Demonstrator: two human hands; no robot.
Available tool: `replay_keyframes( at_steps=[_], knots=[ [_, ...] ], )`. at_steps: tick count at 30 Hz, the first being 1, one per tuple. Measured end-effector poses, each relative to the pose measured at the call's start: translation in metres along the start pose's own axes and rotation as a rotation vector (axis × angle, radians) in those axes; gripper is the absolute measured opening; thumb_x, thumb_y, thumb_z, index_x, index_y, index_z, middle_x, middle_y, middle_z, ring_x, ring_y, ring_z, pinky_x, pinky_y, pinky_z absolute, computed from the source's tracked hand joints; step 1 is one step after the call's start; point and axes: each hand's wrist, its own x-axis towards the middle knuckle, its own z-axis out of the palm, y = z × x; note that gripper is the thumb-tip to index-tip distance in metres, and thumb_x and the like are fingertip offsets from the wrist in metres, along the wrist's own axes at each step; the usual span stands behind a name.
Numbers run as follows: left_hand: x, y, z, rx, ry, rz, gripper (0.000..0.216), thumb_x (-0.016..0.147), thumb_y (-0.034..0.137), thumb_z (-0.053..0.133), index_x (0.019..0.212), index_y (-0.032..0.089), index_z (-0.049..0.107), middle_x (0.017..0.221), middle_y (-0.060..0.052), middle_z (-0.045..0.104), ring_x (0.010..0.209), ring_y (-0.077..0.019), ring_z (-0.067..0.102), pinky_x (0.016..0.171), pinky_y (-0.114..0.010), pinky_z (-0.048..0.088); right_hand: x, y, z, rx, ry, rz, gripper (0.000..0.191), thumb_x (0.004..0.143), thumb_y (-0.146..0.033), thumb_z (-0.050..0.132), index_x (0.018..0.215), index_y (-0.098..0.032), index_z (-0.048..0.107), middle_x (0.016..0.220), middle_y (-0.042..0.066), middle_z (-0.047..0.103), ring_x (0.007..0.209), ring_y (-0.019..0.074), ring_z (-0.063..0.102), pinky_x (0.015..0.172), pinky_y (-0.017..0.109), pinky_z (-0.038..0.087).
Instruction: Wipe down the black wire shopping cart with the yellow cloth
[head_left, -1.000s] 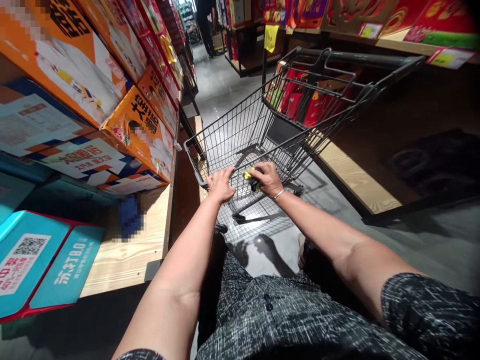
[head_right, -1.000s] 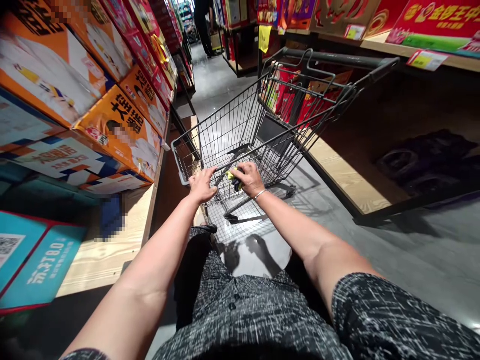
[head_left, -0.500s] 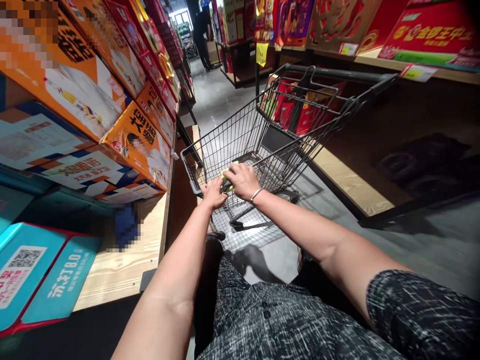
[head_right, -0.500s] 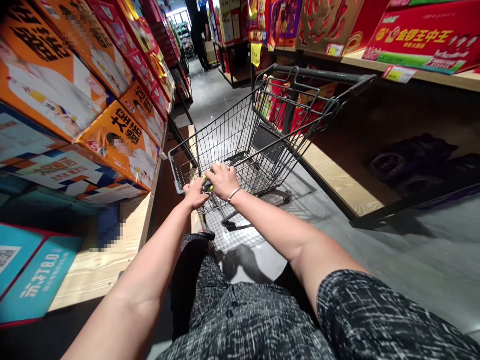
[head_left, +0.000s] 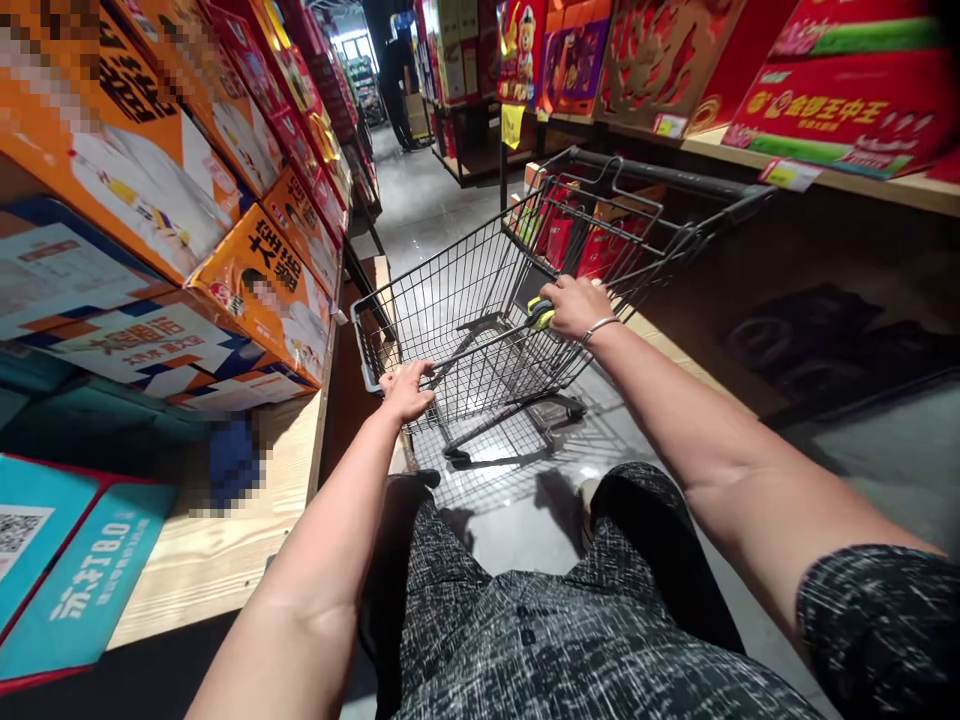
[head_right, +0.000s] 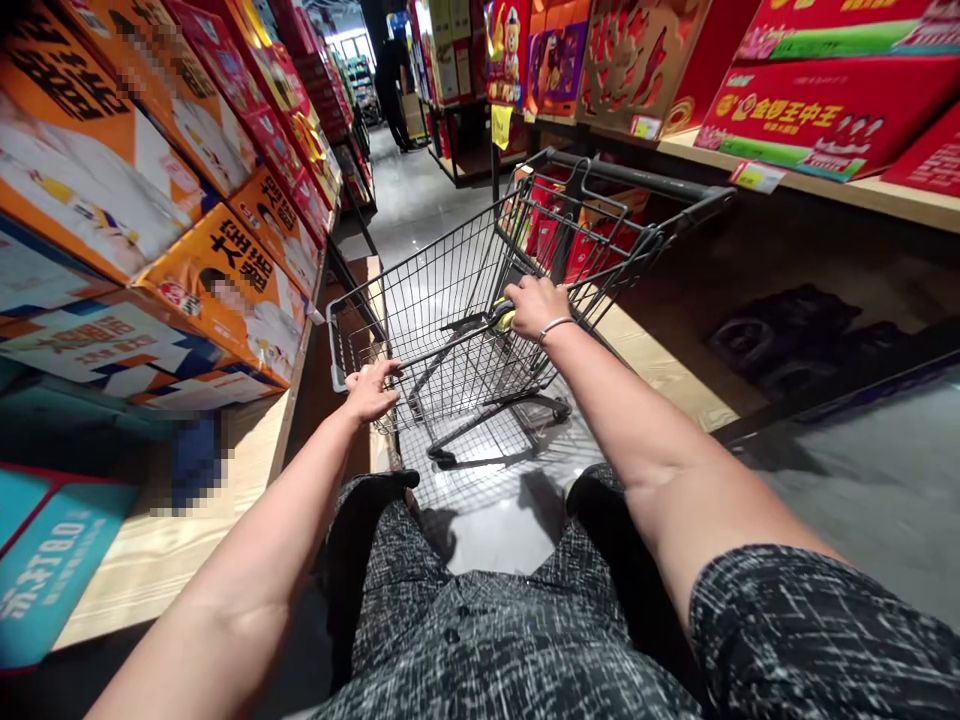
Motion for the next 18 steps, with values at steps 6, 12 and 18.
replay_keyframes(
  at_steps=[6, 12, 18],
  knots=[
    [0.003, 0.042, 0.008, 0.16, 0.047, -0.037, 0.07, 0.084, 0.034, 0.063, 0.15, 0.026, 0.044, 0.146, -0.016, 0.053, 0.14, -0.0365, 0.043, 0.116, -0.056, 0.029, -0.016, -0.041, -0.003, -0.026, -0.008, 0.016, 0.033, 0.093, -0.025, 0.052, 0.12, -0.022, 0.071, 0.117, 0.017, 0.064, 0.107, 0.0311, 0.053, 0.091, 0.048, 0.044],
    [0.006, 0.053, 0.009, 0.243, 0.013, 0.017, 0.07, 0.087, 0.037, 0.063, 0.154, 0.036, 0.042, 0.148, -0.012, 0.051, 0.136, -0.0375, 0.045, 0.11, -0.059, 0.036, -0.056, -0.108, 0.031, 0.076, 0.128, -0.02, 0.045, 0.1, -0.016, 0.037, 0.135, -0.025, 0.063, 0.14, 0.017, 0.057, 0.122, 0.0344, 0.046, 0.094, 0.051, 0.04],
    [0.005, 0.046, 0.008, 0.239, 0.022, 0.05, 0.067, 0.088, 0.034, 0.063, 0.153, 0.035, 0.044, 0.145, -0.01, 0.052, 0.132, -0.0343, 0.046, 0.109, -0.054, 0.038, -0.075, -0.116, 0.072, 0.178, 0.203, -0.237, 0.054, 0.099, -0.017, 0.047, 0.148, -0.036, 0.055, 0.152, 0.008, 0.051, 0.136, 0.0307, 0.035, 0.103, 0.046, 0.036]
  ],
)
